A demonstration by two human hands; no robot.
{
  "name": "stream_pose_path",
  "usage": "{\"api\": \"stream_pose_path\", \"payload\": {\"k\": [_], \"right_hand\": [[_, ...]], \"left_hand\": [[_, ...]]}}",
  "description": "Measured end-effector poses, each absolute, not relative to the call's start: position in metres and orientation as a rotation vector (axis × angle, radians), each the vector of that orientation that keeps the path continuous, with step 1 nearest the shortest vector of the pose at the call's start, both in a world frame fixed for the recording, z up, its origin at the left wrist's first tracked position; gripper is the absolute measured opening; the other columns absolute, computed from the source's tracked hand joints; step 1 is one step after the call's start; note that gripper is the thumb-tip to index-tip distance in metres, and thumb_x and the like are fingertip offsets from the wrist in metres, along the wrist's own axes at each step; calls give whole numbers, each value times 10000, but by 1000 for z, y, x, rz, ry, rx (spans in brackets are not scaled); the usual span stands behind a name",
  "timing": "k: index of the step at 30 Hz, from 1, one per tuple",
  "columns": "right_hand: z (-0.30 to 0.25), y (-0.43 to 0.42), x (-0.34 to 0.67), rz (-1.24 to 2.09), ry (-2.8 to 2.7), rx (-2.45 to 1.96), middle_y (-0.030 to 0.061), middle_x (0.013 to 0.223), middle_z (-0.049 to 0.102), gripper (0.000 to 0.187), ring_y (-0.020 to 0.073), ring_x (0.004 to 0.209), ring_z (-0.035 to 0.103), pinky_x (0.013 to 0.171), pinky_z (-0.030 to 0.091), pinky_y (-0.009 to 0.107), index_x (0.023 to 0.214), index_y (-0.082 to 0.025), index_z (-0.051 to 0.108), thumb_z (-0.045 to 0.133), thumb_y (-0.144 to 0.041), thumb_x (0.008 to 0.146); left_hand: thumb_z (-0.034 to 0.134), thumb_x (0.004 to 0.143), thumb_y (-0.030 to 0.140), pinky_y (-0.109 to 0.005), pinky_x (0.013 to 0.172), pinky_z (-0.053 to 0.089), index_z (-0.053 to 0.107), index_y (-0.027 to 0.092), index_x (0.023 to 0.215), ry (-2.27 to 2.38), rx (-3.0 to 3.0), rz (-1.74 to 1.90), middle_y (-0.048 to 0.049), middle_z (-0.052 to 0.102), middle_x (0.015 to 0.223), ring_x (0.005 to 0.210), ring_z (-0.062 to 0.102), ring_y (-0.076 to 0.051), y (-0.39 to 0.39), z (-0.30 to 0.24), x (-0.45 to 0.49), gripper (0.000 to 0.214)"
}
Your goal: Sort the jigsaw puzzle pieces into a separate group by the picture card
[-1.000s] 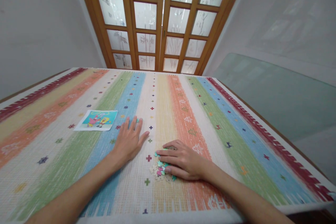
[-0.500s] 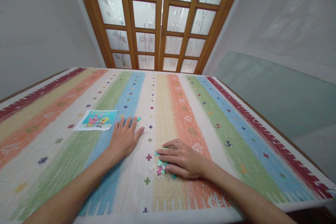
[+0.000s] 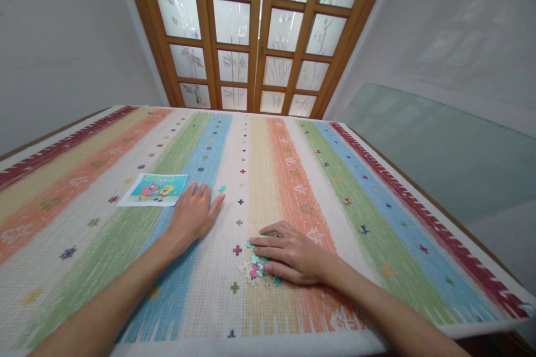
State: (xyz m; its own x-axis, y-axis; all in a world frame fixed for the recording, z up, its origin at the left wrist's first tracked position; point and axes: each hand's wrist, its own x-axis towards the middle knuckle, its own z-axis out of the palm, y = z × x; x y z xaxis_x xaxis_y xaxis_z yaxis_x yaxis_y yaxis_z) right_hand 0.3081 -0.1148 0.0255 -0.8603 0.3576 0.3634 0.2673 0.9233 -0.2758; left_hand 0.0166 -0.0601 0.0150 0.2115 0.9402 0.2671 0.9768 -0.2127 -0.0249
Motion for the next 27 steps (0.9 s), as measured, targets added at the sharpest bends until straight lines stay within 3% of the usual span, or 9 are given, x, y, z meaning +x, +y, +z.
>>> {"api": "stream_pose_path", "payload": {"k": [4,10,20,27], "right_hand": [[27,-115,308,314,-2690,-471,75,1344,678,380,269,1218,573,1045,449,439,1283,-135,658,445,-353,1056],[25,-115,308,309,-2682,-463,84,1339,680,382,270,1217,577,1042,452,443,1290,-133,654,450,-353,1054],[25,-115,308,311,-2714,-487,96,1325,687,384,252,1243,559,1053,441,448,1300,-144,651,454,-360,1050],[24,-115,308,307,-2694,-488,89,1329,686,393,265,1240,562,1040,451,454,1298,-151,654,447,-378,1053]], "left_hand": [[251,1065,467,-495,1078,378,696,63,1084,-1806,-2270,-291,-223,648,1239,1234,515,-369,-61,21,18,601],[323,1056,464,-502,961,433,598,109,1331,-1872,-2217,-230,-210,620,1250,1108,548,-366,-66,24,23,527],[335,1056,448,-520,974,432,656,132,1209,-1892,-2260,-282,-190,615,1286,1195,503,-374,-67,24,23,476],[391,1041,457,-528,1012,415,618,157,1281,-1747,-2315,-415,-168,591,1354,1257,475,-384,-70,20,27,447]]}}
